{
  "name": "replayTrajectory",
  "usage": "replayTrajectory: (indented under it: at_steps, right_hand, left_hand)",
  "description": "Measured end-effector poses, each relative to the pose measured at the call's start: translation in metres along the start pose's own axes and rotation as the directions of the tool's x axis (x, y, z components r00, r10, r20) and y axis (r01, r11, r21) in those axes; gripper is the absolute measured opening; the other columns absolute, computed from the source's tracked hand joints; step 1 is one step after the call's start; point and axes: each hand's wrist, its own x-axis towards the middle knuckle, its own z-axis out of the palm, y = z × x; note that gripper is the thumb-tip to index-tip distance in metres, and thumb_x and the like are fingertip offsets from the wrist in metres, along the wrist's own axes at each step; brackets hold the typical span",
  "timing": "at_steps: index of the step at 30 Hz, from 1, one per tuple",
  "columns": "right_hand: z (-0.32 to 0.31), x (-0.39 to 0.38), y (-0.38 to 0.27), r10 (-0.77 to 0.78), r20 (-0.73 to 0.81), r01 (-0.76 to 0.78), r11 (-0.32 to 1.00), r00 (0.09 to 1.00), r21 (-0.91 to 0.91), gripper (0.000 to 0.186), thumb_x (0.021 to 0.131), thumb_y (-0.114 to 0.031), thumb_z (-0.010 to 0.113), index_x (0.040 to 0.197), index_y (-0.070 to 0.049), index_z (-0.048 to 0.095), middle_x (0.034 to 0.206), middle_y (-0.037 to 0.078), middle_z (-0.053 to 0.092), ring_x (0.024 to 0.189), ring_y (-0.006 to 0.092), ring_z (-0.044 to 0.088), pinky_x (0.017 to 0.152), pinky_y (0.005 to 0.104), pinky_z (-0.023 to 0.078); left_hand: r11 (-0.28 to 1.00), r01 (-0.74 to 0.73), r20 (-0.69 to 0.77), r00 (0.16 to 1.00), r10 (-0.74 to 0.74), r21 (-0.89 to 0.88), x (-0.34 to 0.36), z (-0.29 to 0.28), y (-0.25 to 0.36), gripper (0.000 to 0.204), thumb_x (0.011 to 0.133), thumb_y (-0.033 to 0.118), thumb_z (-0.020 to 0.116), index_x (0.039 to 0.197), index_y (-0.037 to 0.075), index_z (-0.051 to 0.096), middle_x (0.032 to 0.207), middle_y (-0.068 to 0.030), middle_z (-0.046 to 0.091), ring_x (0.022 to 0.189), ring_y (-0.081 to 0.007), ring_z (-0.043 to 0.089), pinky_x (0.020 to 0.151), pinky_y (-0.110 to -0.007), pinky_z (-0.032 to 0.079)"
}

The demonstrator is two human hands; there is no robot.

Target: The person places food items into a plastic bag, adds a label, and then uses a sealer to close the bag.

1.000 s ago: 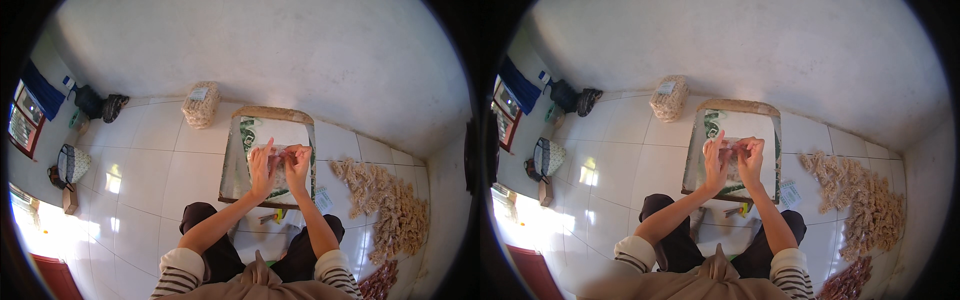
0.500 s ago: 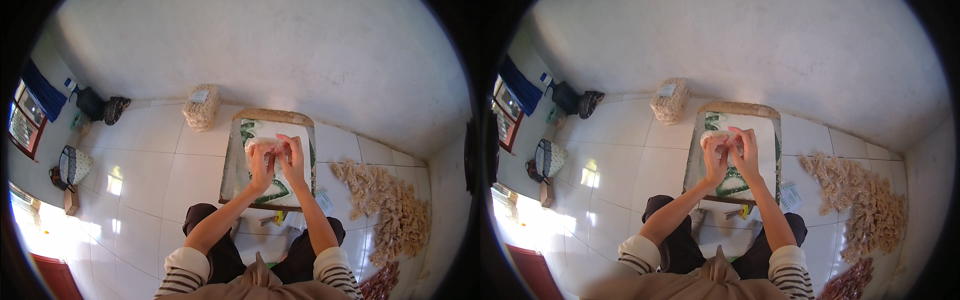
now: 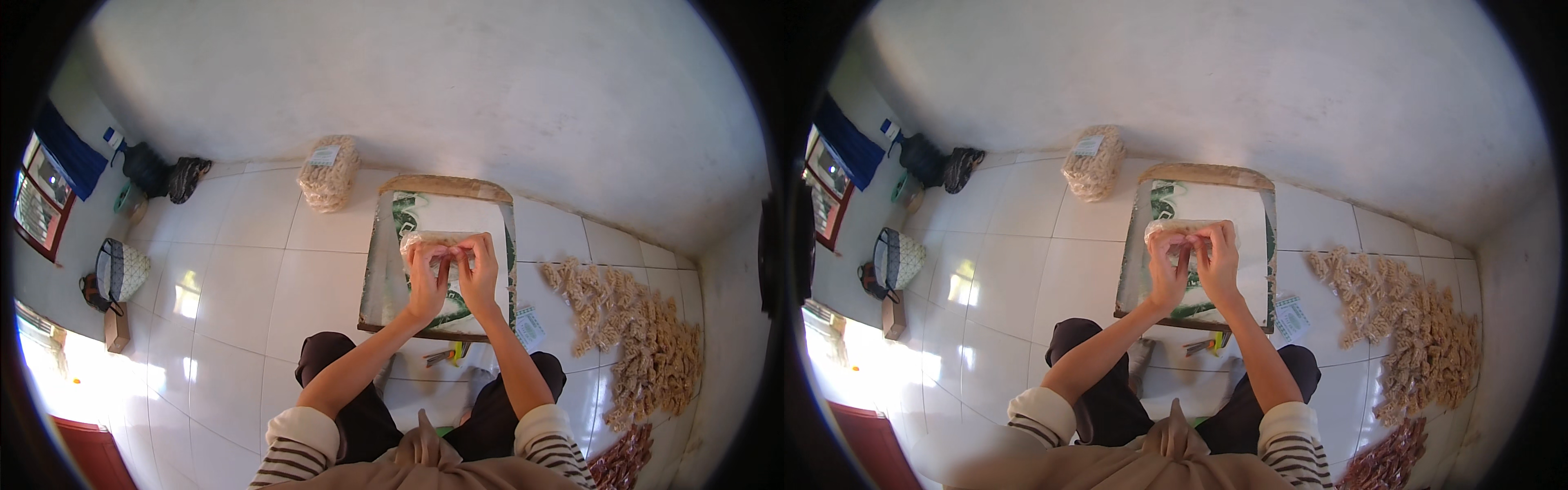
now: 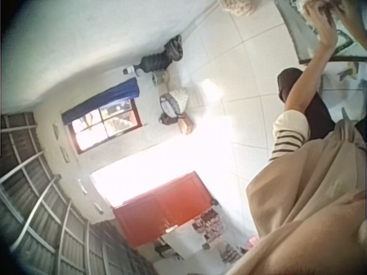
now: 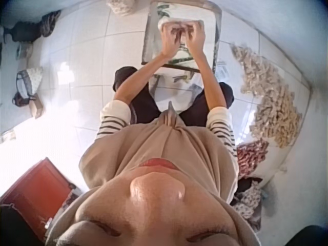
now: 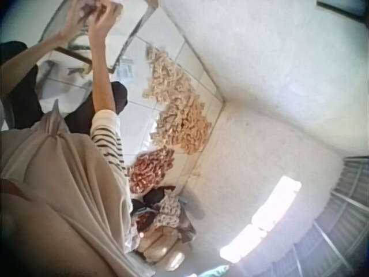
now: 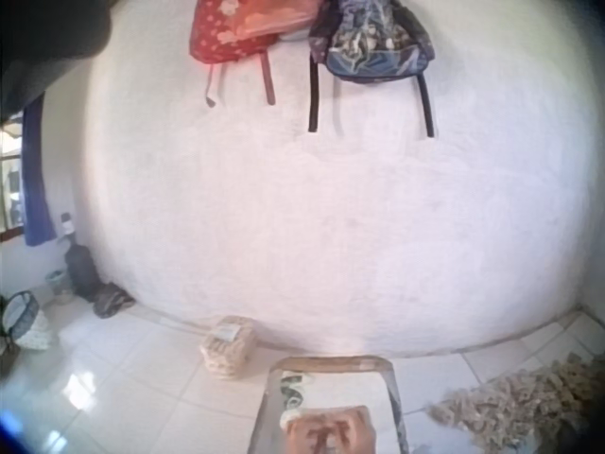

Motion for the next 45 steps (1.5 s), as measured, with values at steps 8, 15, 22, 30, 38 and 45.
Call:
replayTrajectory:
  at_steps: [8,15,22,30,38,45]
  right_hand:
    - [-0.004,0.009,-0.006,0.095,0.063,-0.101,0.991,0.993,0.093,0.009,0.084,-0.002,0.059,0.081,0.0,0.051,0.077,0.01,0.049,0.068,0.0211,0.052,0.063,0.0304,0.043]
    - [-0.008,0.015,-0.004,0.22,0.112,-0.236,0.957,0.969,0.169,0.011,0.085,-0.005,0.06,0.081,0.0,0.051,0.075,0.009,0.052,0.068,0.0176,0.052,0.065,0.029,0.042]
    - [-0.009,0.015,-0.003,0.237,0.096,-0.252,0.944,0.967,0.212,0.014,0.085,-0.009,0.062,0.08,0.0,0.052,0.075,0.008,0.053,0.068,0.0173,0.051,0.065,0.0289,0.042]
    - [-0.007,0.015,-0.003,0.219,0.054,-0.225,0.961,0.974,0.161,0.013,0.085,-0.009,0.062,0.08,-0.001,0.053,0.075,0.009,0.054,0.067,0.0174,0.054,0.063,0.0287,0.043]
    - [-0.011,0.026,-0.012,0.259,0.092,-0.267,0.96,0.961,0.088,0.015,0.084,-0.009,0.063,0.076,0.0,0.053,0.065,0.007,0.057,0.058,0.0158,0.059,0.055,0.0279,0.043]
    - [-0.021,0.036,-0.037,0.388,0.151,-0.396,0.918,0.909,0.024,0.012,0.085,-0.01,0.063,0.088,-0.003,0.054,0.066,0.007,0.062,0.063,0.0125,0.061,0.058,0.0249,0.044]
  left_hand:
    - [0.996,-0.066,0.059,0.996,0.062,0.067,0.006,-0.007,0.006,0.044,0.073,-0.013,0.06,0.11,0.004,0.046,0.094,-0.0105,0.058,0.093,-0.027,0.053,0.1,-0.04,0.028]
    - [0.998,-0.003,0.052,0.999,-0.001,0.066,0.017,-0.006,0.017,0.051,0.073,-0.013,0.06,0.119,0.003,0.043,0.126,-0.0162,0.04,0.113,-0.0326,0.043,0.094,-0.039,0.038]
    - [0.995,0.049,0.09,0.994,-0.058,0.09,0.021,-0.005,0.023,0.048,0.072,-0.013,0.06,0.115,0.002,0.046,0.123,-0.0158,0.041,0.116,-0.0341,0.042,0.096,-0.041,0.036]
    - [0.989,-0.058,0.148,0.988,0.038,0.133,0.02,-0.007,0.019,0.036,0.073,-0.008,0.061,0.104,0.005,0.05,0.105,-0.0101,0.05,0.11,-0.0304,0.049,0.101,-0.049,0.026]
    - [0.997,0.053,0.126,0.99,-0.061,0.062,0.025,-0.009,0.022,0.019,0.075,-0.005,0.061,0.091,0.002,0.054,0.1,-0.0106,0.053,0.101,-0.0282,0.052,0.103,-0.047,0.027]
    - [0.995,0.095,0.11,0.989,-0.099,0.042,0.027,-0.01,0.021,0.01,0.079,-0.003,0.059,0.086,0.001,0.053,0.097,-0.0121,0.055,0.095,-0.029,0.052,0.101,-0.045,0.029]
